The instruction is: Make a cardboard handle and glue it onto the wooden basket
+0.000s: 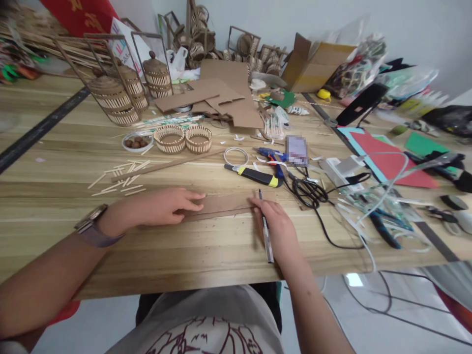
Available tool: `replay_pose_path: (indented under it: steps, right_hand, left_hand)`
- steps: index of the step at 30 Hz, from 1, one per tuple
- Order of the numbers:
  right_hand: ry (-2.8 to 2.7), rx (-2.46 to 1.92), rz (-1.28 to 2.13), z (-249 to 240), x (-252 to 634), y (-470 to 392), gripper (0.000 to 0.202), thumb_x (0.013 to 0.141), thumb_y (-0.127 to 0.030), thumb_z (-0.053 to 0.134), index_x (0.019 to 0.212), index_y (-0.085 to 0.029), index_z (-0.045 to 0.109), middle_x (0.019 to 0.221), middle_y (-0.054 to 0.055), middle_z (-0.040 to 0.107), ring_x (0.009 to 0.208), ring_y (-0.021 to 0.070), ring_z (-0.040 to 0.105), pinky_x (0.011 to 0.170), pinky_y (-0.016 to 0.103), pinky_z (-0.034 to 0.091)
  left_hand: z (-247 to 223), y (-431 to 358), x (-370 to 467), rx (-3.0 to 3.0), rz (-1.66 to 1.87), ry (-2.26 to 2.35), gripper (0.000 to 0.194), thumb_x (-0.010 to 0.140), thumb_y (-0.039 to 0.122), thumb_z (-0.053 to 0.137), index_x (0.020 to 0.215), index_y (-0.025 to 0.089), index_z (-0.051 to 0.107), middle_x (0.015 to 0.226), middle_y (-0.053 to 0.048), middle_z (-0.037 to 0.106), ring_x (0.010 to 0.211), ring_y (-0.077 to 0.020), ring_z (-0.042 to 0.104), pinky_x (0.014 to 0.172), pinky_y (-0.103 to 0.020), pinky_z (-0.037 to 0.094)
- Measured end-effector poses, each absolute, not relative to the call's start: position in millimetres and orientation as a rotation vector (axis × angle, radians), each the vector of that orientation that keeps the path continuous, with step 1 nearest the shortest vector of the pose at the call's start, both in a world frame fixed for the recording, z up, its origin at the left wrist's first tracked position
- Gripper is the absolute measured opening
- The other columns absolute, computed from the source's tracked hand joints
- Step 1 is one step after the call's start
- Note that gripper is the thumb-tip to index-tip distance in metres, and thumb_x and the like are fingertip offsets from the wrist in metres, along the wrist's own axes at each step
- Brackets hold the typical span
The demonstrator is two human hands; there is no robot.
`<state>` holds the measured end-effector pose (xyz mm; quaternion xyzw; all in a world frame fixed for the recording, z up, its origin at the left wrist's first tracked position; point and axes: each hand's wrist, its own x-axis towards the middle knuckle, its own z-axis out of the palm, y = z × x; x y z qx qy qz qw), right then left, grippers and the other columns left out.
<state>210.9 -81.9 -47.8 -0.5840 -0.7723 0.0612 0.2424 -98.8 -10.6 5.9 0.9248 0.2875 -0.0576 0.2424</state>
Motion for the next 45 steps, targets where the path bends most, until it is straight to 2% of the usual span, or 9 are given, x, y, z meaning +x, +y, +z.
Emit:
replay_pose_path:
  steps: [10,17,22,24,27,29,33,40,45]
  right_hand:
    - [-2.116,-1.588,0.137,-49,211,-81,0.032,0.101,-0.031,0.043,0.120,-0.025,0.067,0.111,0.008,0.073,0.104,0.0258,0.066,0.091,0.040,0.053]
    - [-2.082,-1.577,0.189,-50,212,-80,0.032,0.100,-0.032,0.044,0.121,-0.026,0.067,0.116,0.008,0.073,0.109,0.0262,0.066,0.096,0.042,0.052]
    - [-1.907,-1.633,0.243,-41,204,-81,0.032,0.099,-0.037,0.045,0.120,-0.026,0.067,0.121,0.007,0.073,0.112,0.0279,0.068,0.096,0.043,0.053]
    - [-1.804,-1.649,0.258,-34,195,-83,0.032,0.098,-0.039,0.048,0.120,-0.026,0.067,0.118,0.007,0.075,0.111,0.0292,0.069,0.093,0.043,0.054]
    - [-1.725,-1.594,0.384,-21,173,-90,0.031,0.097,-0.041,0.052,0.119,-0.026,0.068,0.102,0.007,0.078,0.103,0.0280,0.071,0.088,0.041,0.056]
    - [-1.768,-1.494,0.528,-14,156,-94,0.029,0.096,-0.039,0.054,0.118,-0.027,0.070,0.091,0.005,0.078,0.091,0.0243,0.072,0.082,0.038,0.056]
    - [-1.858,-1.245,0.701,-10,126,-98,0.022,0.094,-0.027,0.056,0.105,-0.024,0.075,0.086,0.004,0.074,0.079,0.0181,0.068,0.070,0.030,0.054]
    - [-1.819,-1.280,0.821,-30,98,-93,0.011,0.086,-0.020,0.061,0.090,-0.023,0.071,0.087,0.002,0.076,0.084,0.0196,0.070,0.078,0.033,0.053]
    - [-1.833,-1.285,0.795,-36,92,-89,0.011,0.086,-0.021,0.060,0.089,-0.024,0.070,0.086,0.002,0.076,0.085,0.0207,0.070,0.079,0.035,0.052]
  left_hand:
    - [7,-12,-98,2.542,-0.179,0.807,0.053,0.080,0.001,0.058,0.127,0.022,0.067,0.155,-0.008,0.047,0.133,-0.0277,0.055,0.109,-0.040,0.045]
    - [8,-11,-99,2.547,-0.235,0.811,0.052,0.084,0.002,0.055,0.130,0.023,0.065,0.157,-0.006,0.044,0.136,-0.0259,0.051,0.118,-0.044,0.033]
    - [6,-10,-103,2.520,-0.210,0.786,0.055,0.088,0.002,0.048,0.137,0.025,0.060,0.157,-0.004,0.045,0.138,-0.0215,0.049,0.120,-0.040,0.031]
    - [4,-9,-104,2.508,-0.187,0.785,0.056,0.088,0.001,0.048,0.137,0.026,0.060,0.156,-0.004,0.046,0.137,-0.0209,0.051,0.120,-0.039,0.031]
    - [1,-9,-105,2.516,-0.139,0.770,0.056,0.088,0.001,0.049,0.136,0.027,0.061,0.155,-0.004,0.047,0.136,-0.0215,0.052,0.119,-0.039,0.033]
    - [-1,-8,-105,2.524,-0.115,0.766,0.056,0.088,0.002,0.048,0.136,0.028,0.061,0.155,-0.004,0.048,0.135,-0.0225,0.053,0.117,-0.040,0.035]
    - [-3,-7,-106,2.520,-0.112,0.751,0.058,0.087,0.002,0.049,0.138,0.028,0.060,0.155,-0.005,0.047,0.134,-0.0237,0.053,0.115,-0.039,0.037]
    - [-3,-6,-107,2.538,-0.067,0.689,0.043,0.090,0.006,0.050,0.120,0.028,0.071,0.152,-0.004,0.052,0.129,-0.0218,0.057,0.111,-0.038,0.040]
    - [-5,-6,-106,2.521,-0.090,0.716,0.045,0.088,0.005,0.050,0.122,0.028,0.071,0.153,-0.005,0.051,0.128,-0.0234,0.058,0.110,-0.039,0.041]
